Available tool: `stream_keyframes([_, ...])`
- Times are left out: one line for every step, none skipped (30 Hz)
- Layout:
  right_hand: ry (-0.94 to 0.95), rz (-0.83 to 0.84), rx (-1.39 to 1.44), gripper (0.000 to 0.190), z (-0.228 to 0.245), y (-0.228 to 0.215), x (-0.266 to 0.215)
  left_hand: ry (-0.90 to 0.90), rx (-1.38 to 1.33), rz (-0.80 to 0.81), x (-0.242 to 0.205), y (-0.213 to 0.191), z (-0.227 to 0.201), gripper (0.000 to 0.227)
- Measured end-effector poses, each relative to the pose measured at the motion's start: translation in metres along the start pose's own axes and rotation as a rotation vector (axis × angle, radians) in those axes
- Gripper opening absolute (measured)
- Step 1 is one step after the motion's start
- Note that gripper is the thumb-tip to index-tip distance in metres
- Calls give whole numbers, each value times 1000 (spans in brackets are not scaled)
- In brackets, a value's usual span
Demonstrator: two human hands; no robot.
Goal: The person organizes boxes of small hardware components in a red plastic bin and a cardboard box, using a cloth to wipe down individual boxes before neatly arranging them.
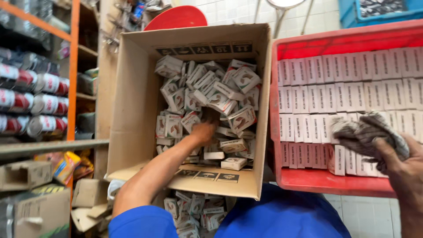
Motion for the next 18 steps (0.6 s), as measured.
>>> stream_keyframes([12,-8,125,25,9,-3,-20,133,-14,-133,11,6,-12,63])
stream_keyframes([19,-31,120,25,5,-5,-31,157,-11,-130,16,11,-16,63])
stream_keyframes([20,-63,113,21,2,-9,-41,204,24,-234,22,8,-23,37])
stream_keyframes([22,-91,108,18,-2,-12,-51,246,56,-338,25,5,-29,18])
stream_keyframes([29,-109,104,18,-4,-15,-62,266,58,-336,13,-14,-30,18])
stream_keyframes([98,-85,263,18,-8,-13,-72,277,64,-222,0,-25,-30,15])
stream_keyframes([166,-62,424,19,-11,-12,-83,288,71,-108,-15,-36,-31,23])
stream_keyframes([165,-71,431,19,-4,-8,-90,295,79,-111,-35,-64,-31,23])
stream_keyframes([171,-43,510,31,4,-3,-97,277,-57,-152,-54,-97,-32,25])
stream_keyframes([178,-14,587,44,12,1,-104,257,-194,-190,-75,-128,-34,36])
stream_keyframes([178,-22,594,44,11,13,-113,264,-186,-190,-99,-152,-52,36])
stream_keyframes([99,-1,708,39,18,20,-121,238,-482,-332,-123,-190,-69,37])
stream_keyframes([17,22,821,36,24,27,-129,208,-780,-469,-149,-225,-83,38])
stream_keyframes([11,14,823,36,69,30,-134,218,-779,-471,-156,-223,-112,38])
stream_keyframes([-381,87,709,43,140,30,-148,294,-1096,-489,-168,-227,-142,29])
stream_keyframes([-769,150,575,54,206,33,-171,374,-1412,-495,-179,-232,-170,24])
stream_keyframes([-775,138,574,54,210,36,-173,388,-1408,-493,-175,-195,-199,24])
stream_keyframes([-974,68,387,51,219,38,-185,393,-1839,-297,-167,-153,-230,41])
Point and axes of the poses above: each hand's wrist, its own x-axis towards the middle knuckle, its own y-axis out of the palm, z = x × y, the point moved 8 cm from there along x, towards the middle knuckle, and after that the axes turned 14 degrees about -z, right-handed, at the moved point
